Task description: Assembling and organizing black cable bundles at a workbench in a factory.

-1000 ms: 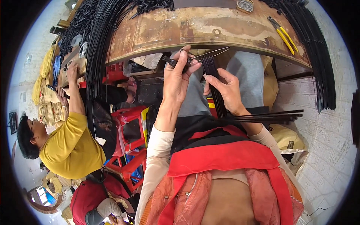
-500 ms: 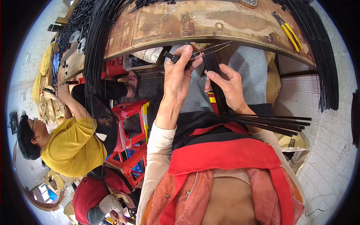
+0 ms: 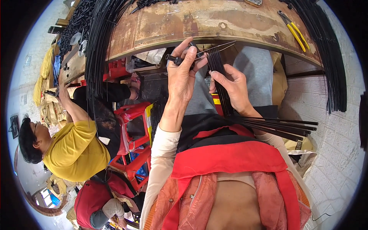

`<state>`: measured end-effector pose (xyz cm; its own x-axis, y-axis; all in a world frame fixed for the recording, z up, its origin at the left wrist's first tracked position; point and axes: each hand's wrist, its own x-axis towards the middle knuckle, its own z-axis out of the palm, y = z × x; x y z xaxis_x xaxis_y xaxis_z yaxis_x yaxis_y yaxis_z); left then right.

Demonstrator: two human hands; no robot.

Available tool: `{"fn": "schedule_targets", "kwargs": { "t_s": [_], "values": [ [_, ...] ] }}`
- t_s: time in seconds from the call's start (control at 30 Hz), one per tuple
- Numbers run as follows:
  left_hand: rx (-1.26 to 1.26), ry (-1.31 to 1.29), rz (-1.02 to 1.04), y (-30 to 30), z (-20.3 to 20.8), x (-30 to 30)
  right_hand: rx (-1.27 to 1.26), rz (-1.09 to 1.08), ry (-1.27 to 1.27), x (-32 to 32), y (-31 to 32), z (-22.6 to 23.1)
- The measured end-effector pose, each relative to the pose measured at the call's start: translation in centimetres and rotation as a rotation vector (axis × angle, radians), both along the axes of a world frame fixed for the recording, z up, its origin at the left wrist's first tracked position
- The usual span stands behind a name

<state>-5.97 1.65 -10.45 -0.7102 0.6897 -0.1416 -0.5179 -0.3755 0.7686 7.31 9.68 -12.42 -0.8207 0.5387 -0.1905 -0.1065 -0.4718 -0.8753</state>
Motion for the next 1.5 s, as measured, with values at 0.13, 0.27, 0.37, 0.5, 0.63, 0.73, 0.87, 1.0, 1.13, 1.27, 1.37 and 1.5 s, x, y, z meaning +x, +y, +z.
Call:
{"fn": "schedule_targets", "kwargs": {
  "t_s": [0.13,0.27,0.37,0.5,0.63,0.73,0.87,1.0,1.13,1.27,1.37,1.5],
  "values": [
    [-0.016,0.000,0.022,0.0,-0.2,0.0,-0.006,0.000,0.010,0.0,-0.1,0.0],
    [-0.049,-0.038,0.054,0.1,-0.3,0.2,-0.002,0.003,0.009,0.0,-0.1,0.0],
    [-0.044,-0.048,0.032,0.1,-0.3,0.2,0.002,0.001,0.012,0.0,-0.1,0.0],
    [-0.049,-0.043,0.026,0.2,-0.3,0.3,0.006,0.006,0.014,-0.1,-0.1,0.1],
    [-0.045,-0.048,0.018,0.1,-0.6,0.3,0.021,0.000,0.007,-0.1,-0.2,0.4],
    [-0.043,-0.049,0.020,0.0,-0.8,0.2,0.044,-0.022,0.000,-0.2,-0.3,0.3],
    [-0.042,-0.031,0.025,0.0,-0.6,0.2,0.073,-0.014,-0.004,-0.2,-0.4,0.4],
    [-0.078,-0.007,0.010,-0.4,-0.4,0.0,0.052,-0.002,-0.013,0.0,-0.5,0.7],
    [-0.038,-0.107,-0.065,-1.0,0.5,0.8,0.074,-0.013,0.004,-0.2,-0.5,0.2],
    [-0.100,0.046,-0.042,-1.7,0.6,1.4,0.084,-0.001,-0.030,0.0,-0.7,0.2],
    [-0.097,0.015,-0.030,-1.3,0.4,1.4,0.102,-0.001,-0.025,0.0,-0.4,0.9],
    [-0.049,-0.027,-0.046,-1.3,0.5,1.3,0.094,0.026,-0.042,0.1,0.4,2.0]
  ]
}}
